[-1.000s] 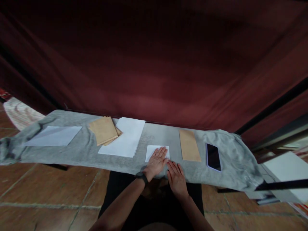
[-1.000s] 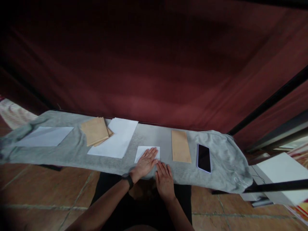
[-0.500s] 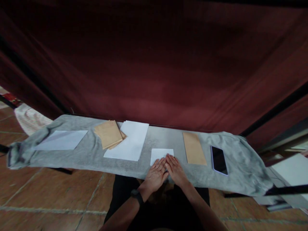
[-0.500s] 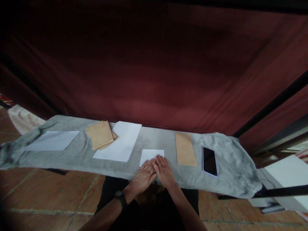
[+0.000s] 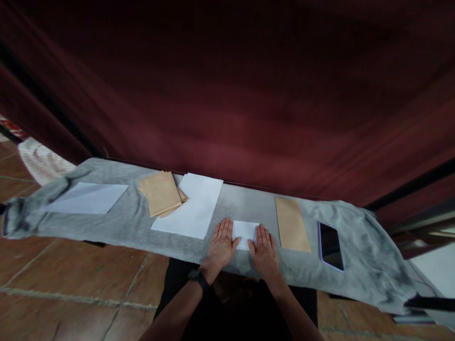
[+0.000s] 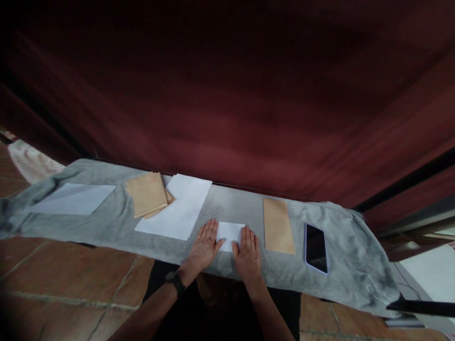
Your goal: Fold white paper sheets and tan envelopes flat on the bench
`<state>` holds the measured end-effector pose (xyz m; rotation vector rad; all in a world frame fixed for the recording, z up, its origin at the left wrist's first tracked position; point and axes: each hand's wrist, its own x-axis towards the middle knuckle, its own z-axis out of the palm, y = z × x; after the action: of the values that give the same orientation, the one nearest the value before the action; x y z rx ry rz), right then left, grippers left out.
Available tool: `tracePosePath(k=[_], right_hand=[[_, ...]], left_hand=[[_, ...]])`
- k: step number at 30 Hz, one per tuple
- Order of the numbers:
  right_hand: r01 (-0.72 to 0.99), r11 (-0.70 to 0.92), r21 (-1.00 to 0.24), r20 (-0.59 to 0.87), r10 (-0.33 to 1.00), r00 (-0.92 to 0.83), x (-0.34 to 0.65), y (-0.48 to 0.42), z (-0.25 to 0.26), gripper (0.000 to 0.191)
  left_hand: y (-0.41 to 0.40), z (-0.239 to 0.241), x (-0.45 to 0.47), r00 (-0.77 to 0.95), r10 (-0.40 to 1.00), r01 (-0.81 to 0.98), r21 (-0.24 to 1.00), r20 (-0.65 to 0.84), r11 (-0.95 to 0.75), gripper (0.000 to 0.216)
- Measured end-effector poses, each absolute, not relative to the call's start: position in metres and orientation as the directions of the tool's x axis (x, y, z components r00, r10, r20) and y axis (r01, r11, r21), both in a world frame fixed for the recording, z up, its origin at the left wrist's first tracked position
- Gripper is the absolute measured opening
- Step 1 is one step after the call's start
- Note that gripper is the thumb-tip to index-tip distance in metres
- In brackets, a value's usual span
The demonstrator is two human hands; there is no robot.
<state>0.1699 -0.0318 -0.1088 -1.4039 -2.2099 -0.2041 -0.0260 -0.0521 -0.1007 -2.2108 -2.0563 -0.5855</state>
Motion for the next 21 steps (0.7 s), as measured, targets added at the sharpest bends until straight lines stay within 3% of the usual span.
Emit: tracePosePath(k=[6, 11, 16, 21], right_hand=[[0.881, 0.443, -0.167, 0.461, 0.825, -0.328, 0.169, -0.037, -0.096, 0.059], [0.776, 0.616, -0.134, 0.4, 0.75, -0.527, 0.185, -0.063, -0.088, 0.055], [0.757, 0.64, -0.131, 0.41, 0.73, -0.546, 0.199, -0.092, -0.096, 0.044], [0.769, 0.619, -0.159, 0.423, 0.747, -0.513, 0.2, -0.099, -0.103, 0.039]], left_hand=[[-0.048, -0.103, -0.029, 0.028, 0.94, 0.97, 0.218, 0.341, -0.108, 0.074], [-0.051, -0.088, -0.023, 0.049, 0.936, 0.966, 0.223, 0.348, -0.134, 0.063], [-0.057, -0.066, 0.01, 0.401, 0.874, 0.829, 0.297, 0.274, -0.473, 0.052], [-0.049, -0.063, 0.029, 0.469, 0.862, 0.789, 0.346, 0.193, -0.507, 0.053]])
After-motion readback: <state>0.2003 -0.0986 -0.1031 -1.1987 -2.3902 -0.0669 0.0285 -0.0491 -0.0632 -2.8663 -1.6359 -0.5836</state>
